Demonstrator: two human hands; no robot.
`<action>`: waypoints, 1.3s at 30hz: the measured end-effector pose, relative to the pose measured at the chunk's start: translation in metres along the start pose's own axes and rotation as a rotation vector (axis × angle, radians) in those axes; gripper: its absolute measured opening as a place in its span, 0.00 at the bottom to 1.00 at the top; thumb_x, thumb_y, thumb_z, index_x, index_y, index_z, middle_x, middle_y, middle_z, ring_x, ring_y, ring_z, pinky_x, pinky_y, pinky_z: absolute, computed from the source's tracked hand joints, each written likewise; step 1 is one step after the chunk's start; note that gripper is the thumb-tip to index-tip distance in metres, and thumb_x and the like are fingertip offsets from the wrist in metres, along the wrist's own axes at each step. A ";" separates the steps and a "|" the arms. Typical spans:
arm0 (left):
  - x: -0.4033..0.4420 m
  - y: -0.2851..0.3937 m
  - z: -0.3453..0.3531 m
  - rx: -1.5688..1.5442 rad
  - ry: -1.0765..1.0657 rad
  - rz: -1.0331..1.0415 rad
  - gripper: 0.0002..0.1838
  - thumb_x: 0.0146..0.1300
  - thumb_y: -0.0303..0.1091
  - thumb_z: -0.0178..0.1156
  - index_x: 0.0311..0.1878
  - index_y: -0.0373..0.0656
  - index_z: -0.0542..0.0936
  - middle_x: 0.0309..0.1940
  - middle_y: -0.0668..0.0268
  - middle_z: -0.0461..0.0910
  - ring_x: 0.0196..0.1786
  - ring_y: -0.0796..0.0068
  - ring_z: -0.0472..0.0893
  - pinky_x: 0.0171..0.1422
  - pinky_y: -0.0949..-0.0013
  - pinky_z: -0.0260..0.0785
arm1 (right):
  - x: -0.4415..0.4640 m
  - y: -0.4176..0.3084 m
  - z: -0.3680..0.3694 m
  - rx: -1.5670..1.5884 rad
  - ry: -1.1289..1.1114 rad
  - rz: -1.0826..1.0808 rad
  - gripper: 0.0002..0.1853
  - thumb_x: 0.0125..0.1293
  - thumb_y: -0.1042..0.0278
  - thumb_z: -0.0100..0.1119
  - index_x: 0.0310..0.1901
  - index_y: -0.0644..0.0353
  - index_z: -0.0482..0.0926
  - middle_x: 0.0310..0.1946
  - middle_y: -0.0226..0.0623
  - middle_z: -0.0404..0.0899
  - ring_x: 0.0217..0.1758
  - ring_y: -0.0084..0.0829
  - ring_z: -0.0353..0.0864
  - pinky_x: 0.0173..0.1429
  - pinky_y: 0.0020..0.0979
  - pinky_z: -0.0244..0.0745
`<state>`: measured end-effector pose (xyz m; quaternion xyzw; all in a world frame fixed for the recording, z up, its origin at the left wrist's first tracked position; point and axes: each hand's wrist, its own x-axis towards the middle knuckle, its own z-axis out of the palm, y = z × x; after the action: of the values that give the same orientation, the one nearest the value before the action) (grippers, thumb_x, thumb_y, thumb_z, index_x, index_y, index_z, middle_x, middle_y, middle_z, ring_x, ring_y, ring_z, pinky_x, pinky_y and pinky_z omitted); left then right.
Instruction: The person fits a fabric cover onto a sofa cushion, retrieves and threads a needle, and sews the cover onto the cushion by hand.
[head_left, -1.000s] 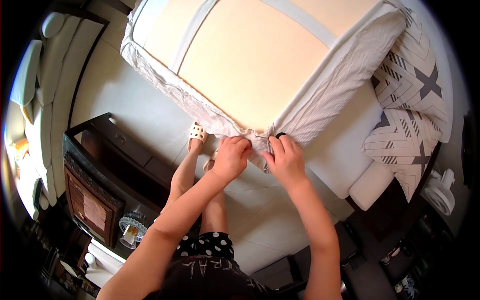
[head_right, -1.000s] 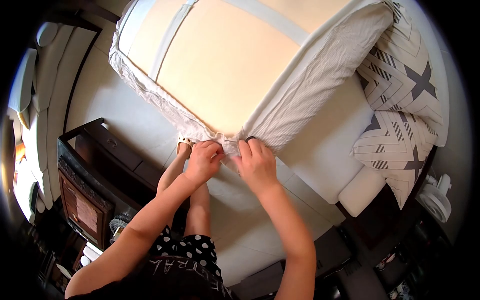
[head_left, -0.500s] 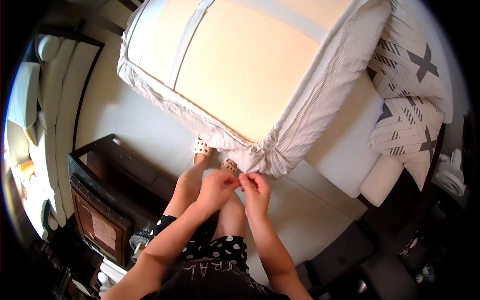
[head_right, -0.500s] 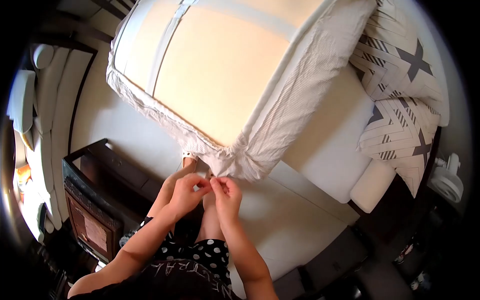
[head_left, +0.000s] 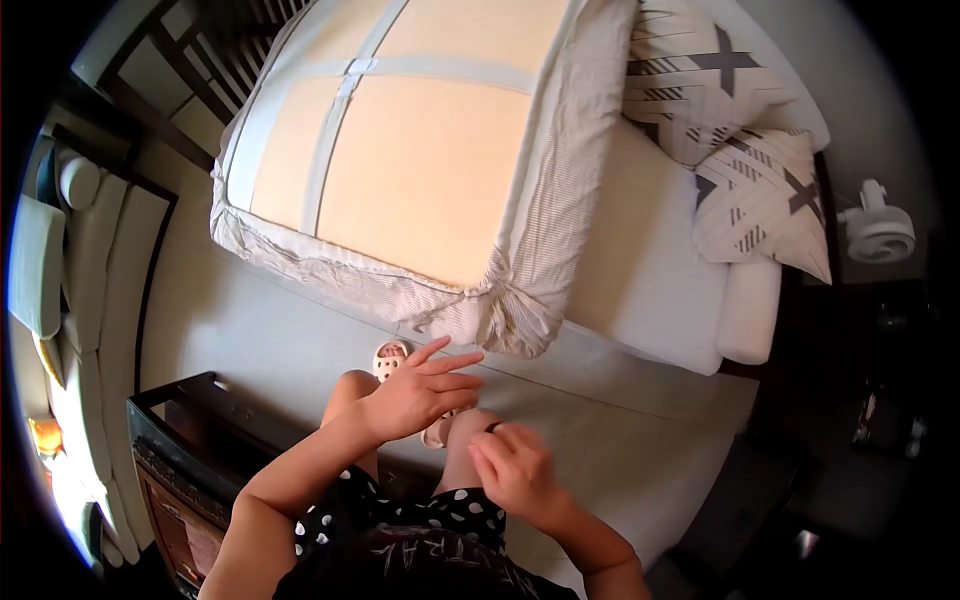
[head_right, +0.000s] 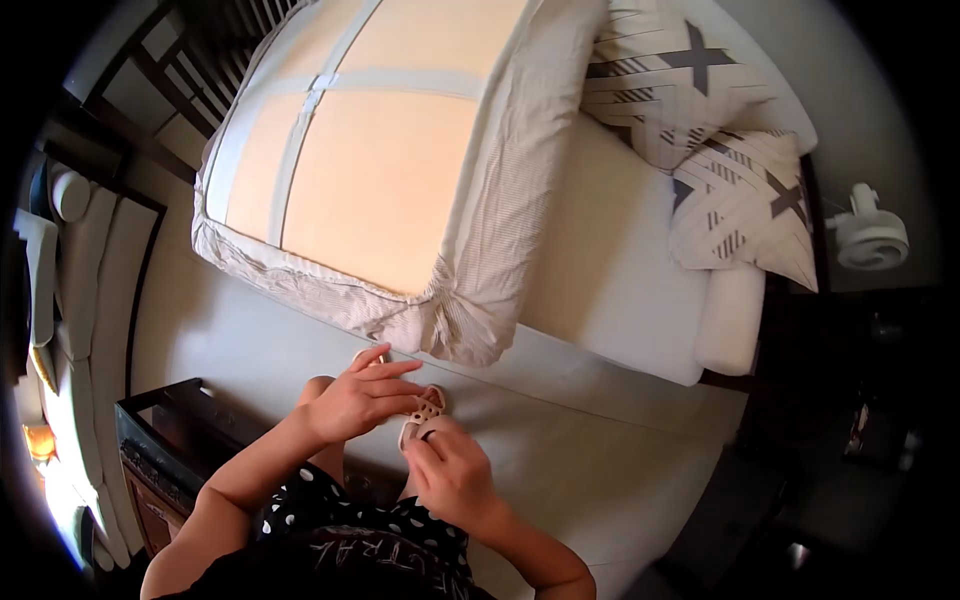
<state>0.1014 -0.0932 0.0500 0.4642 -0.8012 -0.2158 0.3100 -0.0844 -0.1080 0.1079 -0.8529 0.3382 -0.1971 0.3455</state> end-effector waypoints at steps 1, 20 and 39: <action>-0.003 0.002 0.007 -0.061 0.021 0.015 0.11 0.46 0.25 0.55 0.35 0.46 0.75 0.42 0.67 0.74 0.53 0.69 0.70 0.64 0.58 0.54 | -0.003 -0.008 -0.007 -0.055 0.068 -0.039 0.06 0.46 0.77 0.57 0.27 0.57 0.73 0.20 0.35 0.69 0.27 0.38 0.71 0.28 0.35 0.65; -0.090 0.163 0.000 -0.233 0.122 0.145 0.03 0.54 0.30 0.56 0.32 0.43 0.75 0.29 0.65 0.75 0.34 0.64 0.73 0.43 0.67 0.65 | -0.165 -0.116 -0.047 1.534 0.620 0.169 0.05 0.59 0.68 0.54 0.32 0.54 0.68 0.22 0.24 0.64 0.17 0.17 0.59 0.18 0.18 0.56; -0.003 0.085 0.016 -0.237 0.204 0.130 0.12 0.51 0.28 0.58 0.42 0.42 0.74 0.40 0.59 0.73 0.43 0.58 0.73 0.46 0.64 0.67 | -0.353 -0.035 -0.261 -0.881 0.670 0.497 0.05 0.57 0.74 0.52 0.30 0.64 0.67 0.21 0.36 0.67 0.25 0.28 0.67 0.31 0.25 0.64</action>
<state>0.0393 -0.0489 0.0912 0.3909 -0.7629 -0.2401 0.4556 -0.4623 0.0434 0.2752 -0.7026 0.6675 -0.2096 -0.1298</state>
